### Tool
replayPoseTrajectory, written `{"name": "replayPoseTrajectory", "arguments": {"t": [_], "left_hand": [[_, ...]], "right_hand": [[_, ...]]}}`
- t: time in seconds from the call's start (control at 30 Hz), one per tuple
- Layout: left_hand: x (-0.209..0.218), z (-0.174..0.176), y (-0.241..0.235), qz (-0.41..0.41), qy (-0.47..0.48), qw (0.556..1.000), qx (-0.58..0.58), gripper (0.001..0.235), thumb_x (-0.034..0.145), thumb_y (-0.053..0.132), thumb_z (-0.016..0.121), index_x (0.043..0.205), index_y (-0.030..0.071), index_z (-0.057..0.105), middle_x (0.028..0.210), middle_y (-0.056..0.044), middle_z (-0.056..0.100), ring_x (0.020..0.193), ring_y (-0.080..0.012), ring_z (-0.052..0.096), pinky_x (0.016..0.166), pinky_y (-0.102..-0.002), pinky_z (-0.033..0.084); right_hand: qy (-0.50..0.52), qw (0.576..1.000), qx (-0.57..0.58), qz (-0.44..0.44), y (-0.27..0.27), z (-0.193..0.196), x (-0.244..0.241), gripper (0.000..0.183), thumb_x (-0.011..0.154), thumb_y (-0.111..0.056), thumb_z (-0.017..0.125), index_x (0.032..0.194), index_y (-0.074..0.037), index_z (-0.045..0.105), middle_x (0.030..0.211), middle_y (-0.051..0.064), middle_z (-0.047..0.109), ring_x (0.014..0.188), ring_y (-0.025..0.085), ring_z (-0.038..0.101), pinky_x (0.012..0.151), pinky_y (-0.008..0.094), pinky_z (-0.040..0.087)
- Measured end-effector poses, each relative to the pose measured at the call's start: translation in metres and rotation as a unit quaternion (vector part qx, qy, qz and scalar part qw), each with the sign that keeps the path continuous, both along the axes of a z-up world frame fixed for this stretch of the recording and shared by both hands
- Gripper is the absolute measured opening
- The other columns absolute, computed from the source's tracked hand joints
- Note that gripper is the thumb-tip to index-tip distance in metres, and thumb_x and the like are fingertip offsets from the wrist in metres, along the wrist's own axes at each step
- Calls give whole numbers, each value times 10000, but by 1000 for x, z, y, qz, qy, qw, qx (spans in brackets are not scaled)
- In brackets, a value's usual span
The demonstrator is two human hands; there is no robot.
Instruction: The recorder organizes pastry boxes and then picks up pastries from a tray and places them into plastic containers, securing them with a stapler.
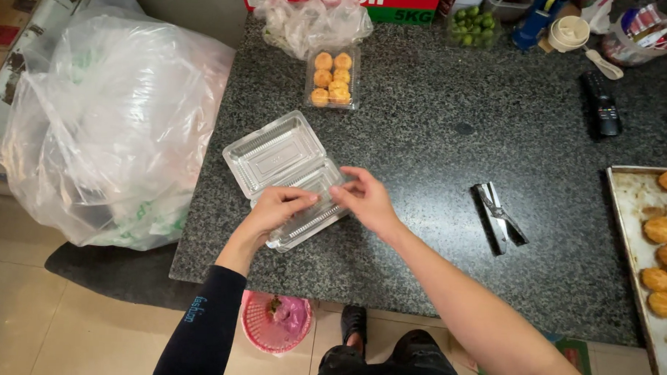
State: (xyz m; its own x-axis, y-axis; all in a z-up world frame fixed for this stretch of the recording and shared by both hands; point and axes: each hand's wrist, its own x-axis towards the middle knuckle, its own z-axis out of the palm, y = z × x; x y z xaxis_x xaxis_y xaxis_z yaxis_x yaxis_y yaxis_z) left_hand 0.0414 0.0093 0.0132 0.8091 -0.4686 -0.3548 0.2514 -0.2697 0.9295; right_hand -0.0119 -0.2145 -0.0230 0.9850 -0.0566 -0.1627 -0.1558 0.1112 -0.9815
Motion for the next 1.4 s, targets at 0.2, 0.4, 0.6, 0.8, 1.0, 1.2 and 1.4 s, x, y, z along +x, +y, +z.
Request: {"name": "replayPoseTrajectory", "arguments": {"t": [0.2,0.4,0.6,0.8,1.0,1.2,1.4], "left_hand": [[2,-5,-4,18,-14,999,41,247,975,258,680,1017,43,794,777,29,669,672,-48,535,594,-243,433],[6,5,-11,46,-265,956,114,262,1007,258,594,1004,31,725,820,-114,712,744,-229,656,666,-360,515],[-3,61,-28,53,-357,902,236,259,988,262,557,971,56,713,949,-202,722,893,-438,679,757,-539,520],[-3,113,-32,127,-435,852,261,244,1048,242,529,993,54,674,915,-189,694,862,-416,671,735,-518,505],[-22,180,-61,131,-549,822,76,130,988,131,680,1093,55,674,900,-118,603,763,-271,616,692,-375,505],[-46,140,-150,-48,-593,804,-5,281,921,76,689,1196,111,731,963,-95,608,869,-281,621,705,-386,507],[-72,70,-227,-262,-563,784,-33,308,863,82,696,1169,96,729,996,-94,614,959,-305,600,815,-419,507]], "right_hand": [[-4,992,-124,-13,0,-5,-5,561,893,-210,770,1367,-18,540,1036,90,725,913,173,690,795,329,572],[-169,862,-478,16,0,17,-22,574,788,-137,766,1328,-62,585,1407,191,573,1333,391,490,1097,465,427],[-136,769,-587,212,19,-18,-12,572,884,-380,713,1389,-152,571,1563,159,426,1497,343,282,1153,531,323],[-69,736,-630,239,32,17,-11,608,872,-412,714,1396,-155,549,1565,162,409,1507,345,262,1101,555,366],[-180,851,-482,108,-31,-17,-5,514,896,-360,742,1340,-133,617,1456,149,570,1398,362,468,1126,501,449],[26,682,-722,-113,-148,37,-86,753,687,-327,809,1363,-152,526,1358,168,587,1243,397,520,950,579,466],[238,683,-678,-133,-210,2,-168,577,880,-293,724,1388,-151,492,1232,168,621,1088,384,641,834,493,583]]}}
